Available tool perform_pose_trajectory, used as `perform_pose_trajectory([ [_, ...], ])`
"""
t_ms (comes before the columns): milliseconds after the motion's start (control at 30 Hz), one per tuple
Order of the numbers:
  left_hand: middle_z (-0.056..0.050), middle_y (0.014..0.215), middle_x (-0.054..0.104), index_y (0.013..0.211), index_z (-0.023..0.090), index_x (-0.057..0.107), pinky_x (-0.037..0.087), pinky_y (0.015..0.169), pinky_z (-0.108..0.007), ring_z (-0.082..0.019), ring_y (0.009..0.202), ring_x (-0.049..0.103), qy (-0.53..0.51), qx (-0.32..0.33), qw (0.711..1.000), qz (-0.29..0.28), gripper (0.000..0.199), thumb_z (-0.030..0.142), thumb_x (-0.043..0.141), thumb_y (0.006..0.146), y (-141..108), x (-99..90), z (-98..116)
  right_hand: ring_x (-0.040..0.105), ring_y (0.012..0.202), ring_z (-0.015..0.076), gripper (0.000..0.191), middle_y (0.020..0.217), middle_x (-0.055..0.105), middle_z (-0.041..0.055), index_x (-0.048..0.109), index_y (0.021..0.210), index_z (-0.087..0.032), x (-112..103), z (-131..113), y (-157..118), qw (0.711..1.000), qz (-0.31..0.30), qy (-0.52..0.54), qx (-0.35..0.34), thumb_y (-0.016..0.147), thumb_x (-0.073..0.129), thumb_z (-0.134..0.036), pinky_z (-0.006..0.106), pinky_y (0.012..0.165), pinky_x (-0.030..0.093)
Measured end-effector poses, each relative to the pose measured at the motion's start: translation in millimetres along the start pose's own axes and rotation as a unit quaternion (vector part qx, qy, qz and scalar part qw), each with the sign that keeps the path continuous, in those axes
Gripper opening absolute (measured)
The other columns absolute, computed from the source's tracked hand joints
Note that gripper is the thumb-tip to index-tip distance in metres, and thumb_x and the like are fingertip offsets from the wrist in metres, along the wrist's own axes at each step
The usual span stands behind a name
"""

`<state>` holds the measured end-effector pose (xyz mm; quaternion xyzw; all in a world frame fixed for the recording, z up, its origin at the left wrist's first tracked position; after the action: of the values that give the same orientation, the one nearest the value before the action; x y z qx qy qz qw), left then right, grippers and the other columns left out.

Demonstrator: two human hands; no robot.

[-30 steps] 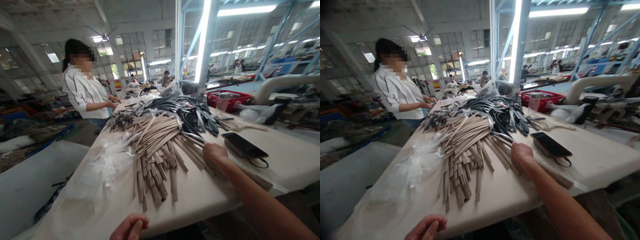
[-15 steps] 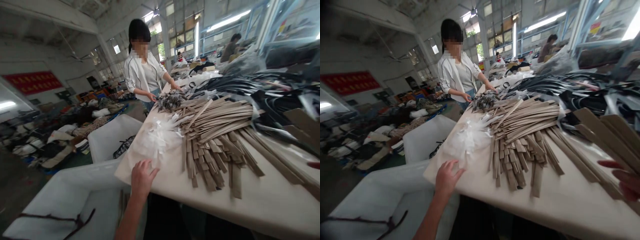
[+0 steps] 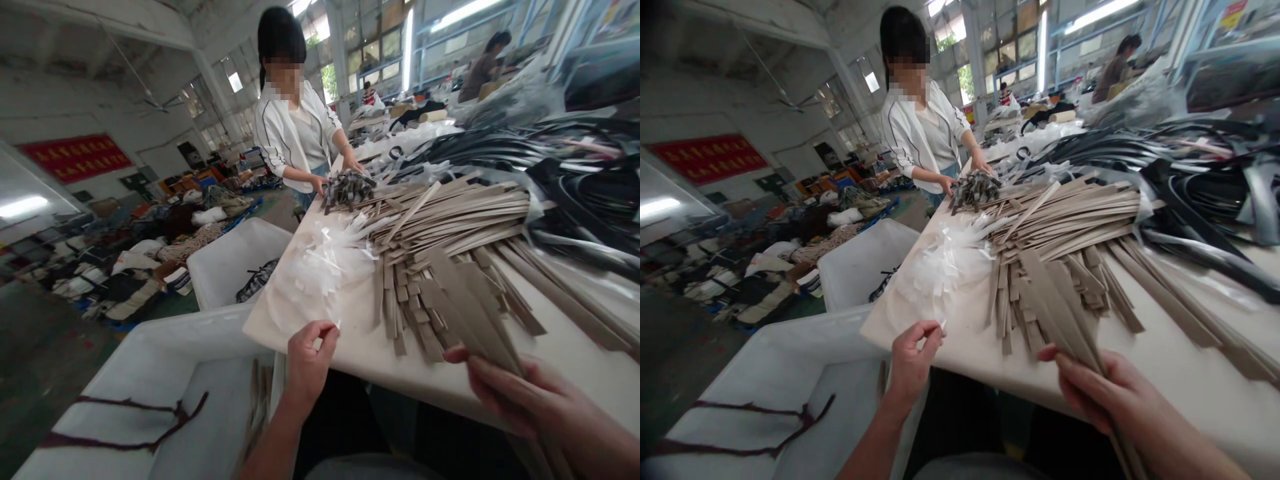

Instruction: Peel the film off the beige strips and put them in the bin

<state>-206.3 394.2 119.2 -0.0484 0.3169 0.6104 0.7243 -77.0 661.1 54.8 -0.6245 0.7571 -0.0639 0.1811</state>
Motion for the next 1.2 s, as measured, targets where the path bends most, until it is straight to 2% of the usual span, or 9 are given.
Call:
perform_pose_trajectory([
  [67, -0.003, 0.075, 0.07, 0.084, 0.02, 0.07, 0.047, 0.069, -0.026, -0.016, 0.068, 0.063, -0.087, -0.049, 0.994, -0.037, 0.02, 0.036, 0.059, 0.086, -17.1, 10.7, 3.5, 0.037, 0.041, 0.0106, 0.067, 0.056, 0.051, -0.0006, 0.065, 0.101, -0.018, 47.2, -18.1, 3.8, 0.994, -0.089, 0.057, 0.01, 0.07, 0.056, -0.077, 0.023, 0.039, 0.025],
  [167, -0.003, 0.07, 0.069, 0.079, 0.018, 0.069, 0.047, 0.065, -0.025, -0.015, 0.063, 0.061, -0.184, -0.085, 0.975, -0.094, 0.022, 0.038, 0.061, 0.085, -40.4, 28.7, 10.6, 0.034, 0.04, 0.0065, 0.063, 0.058, 0.053, -0.0024, 0.064, 0.102, -0.014, 97.8, -41.2, 11.4, 0.978, -0.179, 0.111, 0.002, 0.075, 0.058, -0.07, 0.019, 0.039, 0.021],
  [267, -0.004, 0.069, 0.07, 0.077, 0.016, 0.068, 0.047, 0.061, -0.024, -0.014, 0.06, 0.06, -0.261, -0.122, 0.948, -0.135, 0.023, 0.038, 0.064, 0.083, -57.6, 43.2, 10.4, 0.029, 0.036, 0.0055, 0.057, 0.049, 0.043, -0.0058, 0.063, 0.081, -0.013, 125.0, -53.0, 21.0, 0.964, -0.228, 0.137, -0.009, 0.078, 0.053, -0.069, 0.019, 0.036, 0.021],
  [367, -0.004, 0.071, 0.071, 0.081, 0.016, 0.068, 0.048, 0.061, -0.025, -0.015, 0.061, 0.061, -0.318, -0.156, 0.922, -0.155, 0.023, 0.039, 0.066, 0.081, -67.7, 52.3, 5.6, 0.028, 0.035, 0.0055, 0.052, 0.043, 0.036, -0.0063, 0.047, 0.054, -0.017, 135.5, -59.8, 28.6, 0.963, -0.24, 0.124, -0.02, 0.075, 0.059, -0.064, 0.02, 0.035, 0.02],
  [633, -0.009, 0.08, 0.071, 0.085, 0.013, 0.073, 0.048, 0.083, -0.034, -0.023, 0.082, 0.062, -0.316, -0.145, 0.918, -0.19, 0.056, 0.065, 0.054, 0.079, -62.4, 51.4, 7.1, 0.029, 0.039, 0.0079, 0.026, 0.044, 0.038, -0.0077, 0.052, 0.066, -0.02, 114.3, -77.0, 34.4, 0.99, -0.108, -0.018, -0.086, 0.071, 0.059, -0.044, 0.021, 0.038, 0.021],
  [767, -0.006, 0.081, 0.072, 0.089, 0.016, 0.075, 0.046, 0.079, -0.03, -0.02, 0.079, 0.061, -0.311, -0.173, 0.913, -0.2, 0.036, 0.048, 0.07, 0.074, -56.9, 55.5, 7.5, 0.036, 0.052, 0.0107, 0.022, 0.053, 0.041, -0.0053, 0.05, 0.06, -0.02, 105.5, -89.6, 26.1, 0.983, -0.06, -0.102, -0.141, 0.072, 0.057, -0.036, 0.022, 0.048, 0.026],
  [967, -0.001, 0.066, 0.067, 0.078, 0.017, 0.077, 0.042, 0.066, -0.026, -0.015, 0.064, 0.055, -0.283, -0.164, 0.916, -0.233, 0.024, 0.039, 0.067, 0.077, -56.2, 77.1, 12.3, 0.041, 0.056, 0.0131, 0.02, 0.056, 0.045, -0.0034, 0.048, 0.06, -0.019, 103.3, -93.8, 18.4, 0.968, -0.029, -0.162, -0.191, 0.076, 0.052, -0.031, 0.024, 0.051, 0.028],
  [1100, -0.001, 0.06, 0.065, 0.069, 0.016, 0.076, 0.04, 0.062, -0.026, -0.015, 0.059, 0.053, -0.298, -0.171, 0.915, -0.214, 0.025, 0.04, 0.069, 0.072, -42.7, 85.0, 1.8, 0.043, 0.054, 0.0133, 0.03, 0.057, 0.047, -0.003, 0.051, 0.067, -0.02, 92.4, -88.8, 21.0, 0.97, -0.024, -0.136, -0.201, 0.085, 0.046, -0.044, 0.023, 0.049, 0.033],
  [1200, 0.0, 0.059, 0.063, 0.064, 0.014, 0.071, 0.038, 0.06, -0.022, -0.011, 0.058, 0.05, -0.361, -0.206, 0.897, -0.153, 0.021, 0.034, 0.077, 0.065, -27.9, 79.0, -2.3, 0.039, 0.046, 0.0121, 0.051, 0.056, 0.048, -0.0024, 0.055, 0.077, -0.02, 70.2, -72.9, 16.0, 0.988, -0.021, -0.047, -0.147, 0.086, 0.037, -0.067, 0.023, 0.042, 0.03],
])
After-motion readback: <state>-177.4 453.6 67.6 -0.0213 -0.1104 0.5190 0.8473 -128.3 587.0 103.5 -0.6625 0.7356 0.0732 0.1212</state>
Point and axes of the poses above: each hand's wrist, its own y-axis towards the middle knuckle, its own x-axis out of the palm, z = x × y, the point moved 10 cm from there along y, towards the middle knuckle
